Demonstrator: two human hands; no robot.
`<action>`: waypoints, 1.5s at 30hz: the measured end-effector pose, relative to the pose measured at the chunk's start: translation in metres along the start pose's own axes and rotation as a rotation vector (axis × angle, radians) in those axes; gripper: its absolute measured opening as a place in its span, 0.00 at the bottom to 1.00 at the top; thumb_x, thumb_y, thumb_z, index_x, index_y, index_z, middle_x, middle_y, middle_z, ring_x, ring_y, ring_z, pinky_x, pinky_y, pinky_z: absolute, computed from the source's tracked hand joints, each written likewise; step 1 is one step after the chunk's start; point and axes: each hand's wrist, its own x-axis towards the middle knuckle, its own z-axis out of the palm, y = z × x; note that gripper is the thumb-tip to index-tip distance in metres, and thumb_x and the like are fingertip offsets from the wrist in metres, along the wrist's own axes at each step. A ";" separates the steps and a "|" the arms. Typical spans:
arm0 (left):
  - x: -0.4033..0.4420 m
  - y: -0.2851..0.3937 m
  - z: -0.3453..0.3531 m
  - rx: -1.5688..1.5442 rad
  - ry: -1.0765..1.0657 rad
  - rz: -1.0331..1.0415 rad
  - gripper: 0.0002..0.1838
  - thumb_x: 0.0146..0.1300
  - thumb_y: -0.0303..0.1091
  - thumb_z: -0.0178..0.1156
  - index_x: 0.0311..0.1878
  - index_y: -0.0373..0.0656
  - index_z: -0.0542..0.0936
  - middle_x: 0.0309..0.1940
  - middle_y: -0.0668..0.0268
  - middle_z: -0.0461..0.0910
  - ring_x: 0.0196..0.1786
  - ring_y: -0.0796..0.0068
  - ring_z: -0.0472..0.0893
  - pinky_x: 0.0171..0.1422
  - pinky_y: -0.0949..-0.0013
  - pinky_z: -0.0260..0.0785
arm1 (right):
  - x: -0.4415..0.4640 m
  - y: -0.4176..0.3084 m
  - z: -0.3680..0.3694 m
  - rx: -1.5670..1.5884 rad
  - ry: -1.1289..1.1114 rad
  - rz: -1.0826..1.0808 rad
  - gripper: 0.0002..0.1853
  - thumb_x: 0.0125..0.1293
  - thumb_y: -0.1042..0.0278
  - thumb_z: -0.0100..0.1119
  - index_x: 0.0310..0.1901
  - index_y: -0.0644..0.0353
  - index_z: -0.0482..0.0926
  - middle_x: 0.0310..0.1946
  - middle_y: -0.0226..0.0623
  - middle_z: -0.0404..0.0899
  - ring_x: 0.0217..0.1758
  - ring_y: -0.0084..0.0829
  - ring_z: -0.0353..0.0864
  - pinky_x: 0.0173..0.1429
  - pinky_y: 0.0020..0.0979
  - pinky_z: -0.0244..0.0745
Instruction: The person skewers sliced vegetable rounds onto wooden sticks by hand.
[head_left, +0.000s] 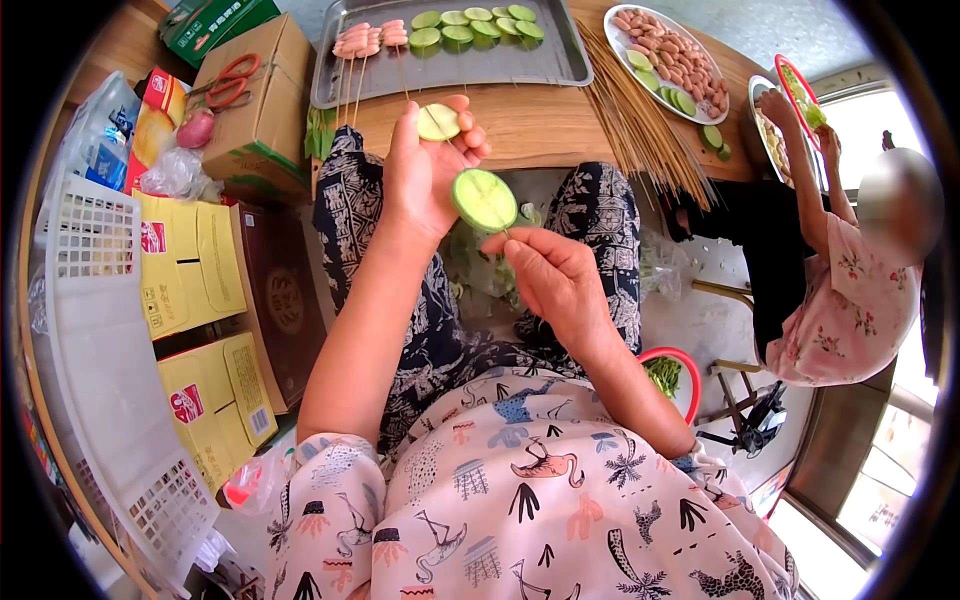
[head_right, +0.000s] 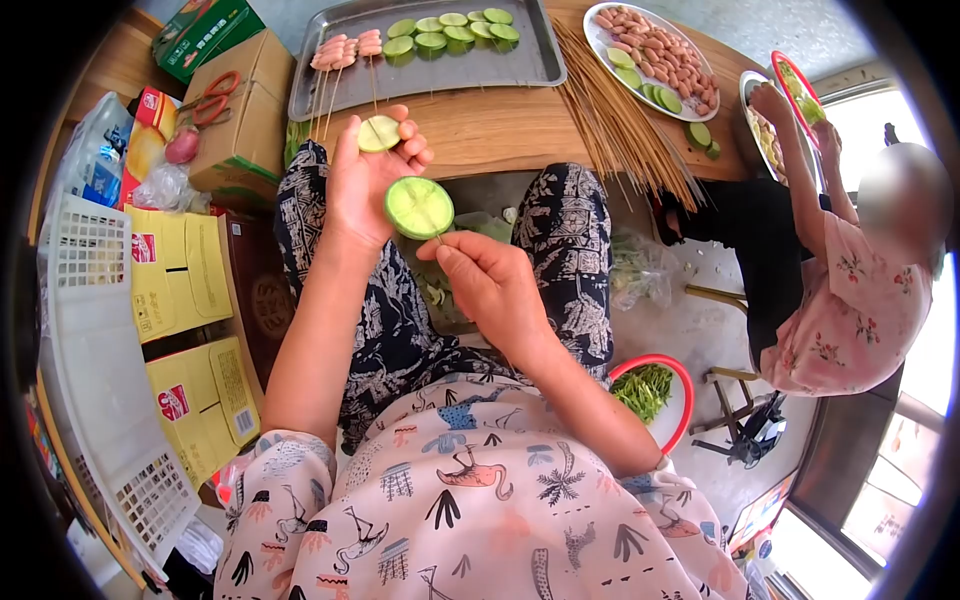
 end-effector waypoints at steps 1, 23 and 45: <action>0.000 0.000 0.002 -0.015 0.008 0.003 0.26 0.73 0.49 0.37 0.50 0.34 0.72 0.35 0.63 0.71 0.37 0.70 0.70 0.47 0.64 0.67 | 0.002 -0.002 0.000 0.037 0.000 0.007 0.10 0.71 0.70 0.50 0.42 0.63 0.81 0.15 0.16 0.62 0.17 0.09 0.56 0.21 0.16 0.50; 0.008 0.011 0.001 -0.132 0.155 0.066 0.30 0.75 0.53 0.31 0.52 0.33 0.71 0.30 0.62 0.71 0.35 0.68 0.70 0.47 0.62 0.68 | -0.004 0.006 0.004 0.087 -0.007 0.063 0.10 0.72 0.69 0.49 0.42 0.62 0.80 0.16 0.15 0.60 0.18 0.09 0.54 0.21 0.16 0.48; 0.002 0.009 0.004 0.065 0.107 0.109 0.25 0.74 0.48 0.34 0.51 0.34 0.71 0.31 0.64 0.68 0.36 0.70 0.68 0.49 0.63 0.67 | 0.000 -0.002 0.005 0.112 0.028 0.051 0.12 0.72 0.68 0.49 0.42 0.65 0.81 0.12 0.17 0.61 0.13 0.10 0.53 0.17 0.17 0.46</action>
